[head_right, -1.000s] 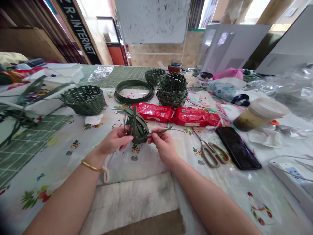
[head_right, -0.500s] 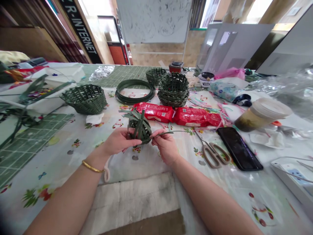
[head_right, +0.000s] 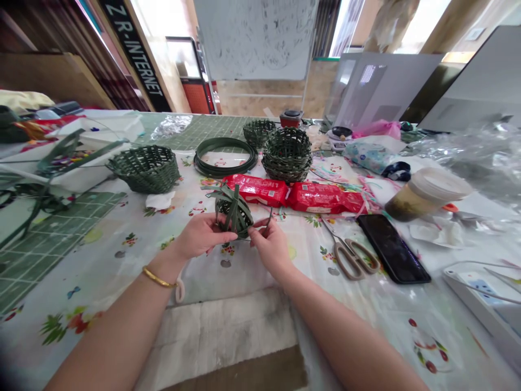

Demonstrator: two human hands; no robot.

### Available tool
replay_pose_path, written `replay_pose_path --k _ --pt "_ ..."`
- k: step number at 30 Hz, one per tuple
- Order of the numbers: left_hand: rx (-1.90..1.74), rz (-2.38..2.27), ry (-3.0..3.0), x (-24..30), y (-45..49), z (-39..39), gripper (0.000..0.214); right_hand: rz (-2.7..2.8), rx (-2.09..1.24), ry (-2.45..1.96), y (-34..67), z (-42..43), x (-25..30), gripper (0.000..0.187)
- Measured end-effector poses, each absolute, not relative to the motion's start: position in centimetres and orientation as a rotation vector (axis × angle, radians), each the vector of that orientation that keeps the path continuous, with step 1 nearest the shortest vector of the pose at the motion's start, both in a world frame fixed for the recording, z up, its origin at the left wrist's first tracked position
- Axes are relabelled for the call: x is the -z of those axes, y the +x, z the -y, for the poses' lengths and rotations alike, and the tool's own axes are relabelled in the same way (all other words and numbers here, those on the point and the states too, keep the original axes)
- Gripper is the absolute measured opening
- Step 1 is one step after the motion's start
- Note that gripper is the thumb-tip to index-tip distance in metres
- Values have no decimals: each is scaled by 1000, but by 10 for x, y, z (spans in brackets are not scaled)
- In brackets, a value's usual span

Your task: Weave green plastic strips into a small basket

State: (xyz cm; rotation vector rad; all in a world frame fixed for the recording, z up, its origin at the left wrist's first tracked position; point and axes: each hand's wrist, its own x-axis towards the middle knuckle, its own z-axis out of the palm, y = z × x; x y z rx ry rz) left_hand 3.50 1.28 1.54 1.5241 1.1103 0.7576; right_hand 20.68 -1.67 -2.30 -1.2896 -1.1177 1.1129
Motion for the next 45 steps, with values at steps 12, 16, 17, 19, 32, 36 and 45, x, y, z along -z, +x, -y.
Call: replay_pose_path --k 12,16,17,19,32,36,45 --pt "-850 -1179 1522 -20 37 -15 16 1652 -832 -1359 216 36 -18 38" --pt "-855 -1152 1541 -15 35 -17 18 2008 -131 -1207 217 36 -14 15" --pt "-862 -1148 1551 -13 35 -18 19 2087 -29 -1243 218 36 -11 16" --pt "-879 -1140 1571 -9 35 -19 21 2179 152 -1328 217 36 -6 18" --pt "-902 -1210 1694 -1 38 -20 23 2164 -38 -1701 209 36 -8 35" --pt "-894 -1174 1527 -18 34 -19 17 1955 -266 -1682 204 34 2 39" --pt "-846 -872 1391 -7 36 -20 22 1813 -336 -1253 217 25 5 8"
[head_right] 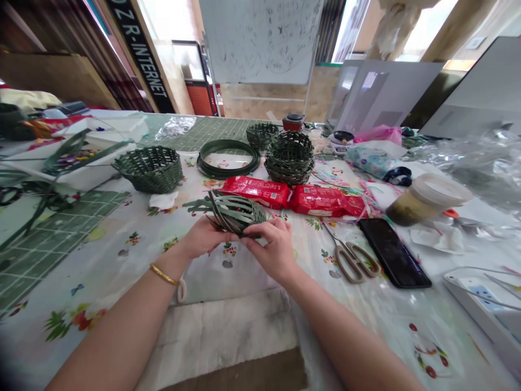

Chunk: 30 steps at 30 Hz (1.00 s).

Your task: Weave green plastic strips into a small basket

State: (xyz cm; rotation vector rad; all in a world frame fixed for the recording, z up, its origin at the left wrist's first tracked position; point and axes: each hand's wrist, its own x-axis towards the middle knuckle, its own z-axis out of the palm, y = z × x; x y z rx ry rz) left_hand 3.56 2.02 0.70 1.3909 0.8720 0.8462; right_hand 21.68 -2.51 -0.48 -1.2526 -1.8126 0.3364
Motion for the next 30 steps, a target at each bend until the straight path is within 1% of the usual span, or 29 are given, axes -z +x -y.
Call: replay_pose_path --k 2,4,9,13,16,19,23,27,30 --pt "-824 -844 1400 -5 35 -22 22 1913 -229 -1182 217 26 2 4" --pt "-815 -872 1421 -7 33 -22 21 1954 -145 -1185 217 26 -1 6" --pt "-881 -866 1441 -18 29 -20 21 1965 -158 -1258 216 30 -8 11" --pt "-886 -860 1390 -20 32 -17 21 2022 -42 -1215 214 33 -10 15" --pt "-826 -834 1342 -20 33 -16 24 2056 -1 -1208 217 32 -12 14" --pt "-726 -821 1381 -20 32 -15 26 2149 -60 -1118 224 28 -16 13" --pt "-584 -862 1579 -18 27 -16 21 2184 -153 -1031 231 23 -19 9" --pt "-571 -859 1574 -15 25 -17 22 2105 -299 -1067 228 24 -17 6" --pt "-602 -846 1562 -13 25 -17 21 2089 -374 -1072 226 26 -17 10"
